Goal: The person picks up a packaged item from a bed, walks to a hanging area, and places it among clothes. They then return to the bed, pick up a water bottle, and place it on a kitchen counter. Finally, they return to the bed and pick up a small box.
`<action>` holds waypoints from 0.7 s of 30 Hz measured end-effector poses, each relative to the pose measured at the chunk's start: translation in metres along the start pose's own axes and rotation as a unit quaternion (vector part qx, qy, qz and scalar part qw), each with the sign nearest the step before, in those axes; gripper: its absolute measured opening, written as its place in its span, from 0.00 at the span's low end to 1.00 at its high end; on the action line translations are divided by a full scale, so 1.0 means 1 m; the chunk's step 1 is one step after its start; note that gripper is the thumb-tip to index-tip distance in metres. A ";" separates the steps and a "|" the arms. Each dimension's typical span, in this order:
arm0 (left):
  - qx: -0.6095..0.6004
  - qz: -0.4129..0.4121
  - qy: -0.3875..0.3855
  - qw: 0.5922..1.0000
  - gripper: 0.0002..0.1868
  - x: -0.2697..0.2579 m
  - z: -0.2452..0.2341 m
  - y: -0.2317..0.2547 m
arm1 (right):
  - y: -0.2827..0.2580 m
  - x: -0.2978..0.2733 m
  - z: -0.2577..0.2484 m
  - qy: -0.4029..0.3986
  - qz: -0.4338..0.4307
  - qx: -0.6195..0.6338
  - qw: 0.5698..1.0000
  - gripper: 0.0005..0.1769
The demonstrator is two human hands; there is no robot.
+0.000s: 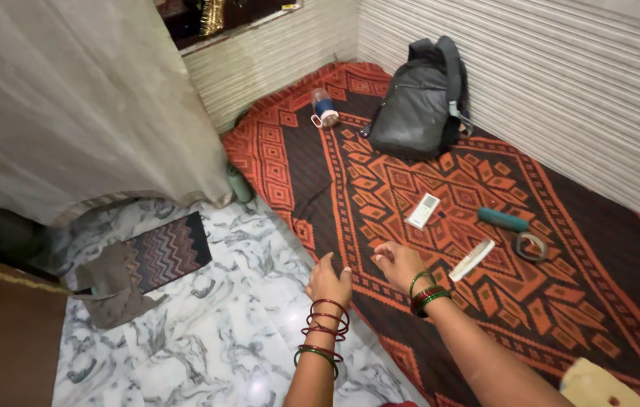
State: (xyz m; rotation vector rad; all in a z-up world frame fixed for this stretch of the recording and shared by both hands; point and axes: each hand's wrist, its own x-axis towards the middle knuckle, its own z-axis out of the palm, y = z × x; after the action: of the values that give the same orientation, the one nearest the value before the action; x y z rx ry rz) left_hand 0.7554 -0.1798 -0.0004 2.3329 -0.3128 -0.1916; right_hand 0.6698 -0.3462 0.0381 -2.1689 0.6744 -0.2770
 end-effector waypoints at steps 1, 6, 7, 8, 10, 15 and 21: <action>-0.003 0.000 0.003 1.000 0.33 0.009 -0.001 -0.004 | -0.002 0.008 0.004 0.002 -0.003 -0.012 1.000 0.14; -0.007 0.002 0.016 1.000 0.34 0.053 -0.005 -0.017 | -0.005 0.051 0.029 0.015 -0.025 -0.046 0.999 0.13; 0.006 -0.007 0.006 1.000 0.34 0.063 -0.006 -0.017 | -0.006 0.061 0.034 0.019 -0.029 -0.036 0.999 0.13; 0.018 -0.016 -0.003 1.000 0.34 0.073 -0.007 -0.018 | -0.007 0.071 0.039 0.024 -0.033 -0.025 0.999 0.13; 0.030 -0.018 0.000 0.999 0.34 0.102 -0.011 -0.016 | -0.012 0.099 0.045 0.027 -0.034 -0.011 0.999 0.13; 0.038 0.005 0.013 0.999 0.33 0.170 -0.011 -0.007 | -0.019 0.166 0.055 0.026 -0.019 -0.033 0.999 0.14; 0.031 -0.004 0.012 0.999 0.34 0.243 -0.006 0.013 | -0.029 0.236 0.050 0.011 0.024 -0.026 0.999 0.14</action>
State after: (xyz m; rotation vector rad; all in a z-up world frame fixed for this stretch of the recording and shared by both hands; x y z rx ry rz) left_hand 0.9877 -0.2525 0.0026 2.3960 -0.3004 -0.1605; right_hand 0.8974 -0.4294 0.0210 -2.1985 0.7522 -0.2620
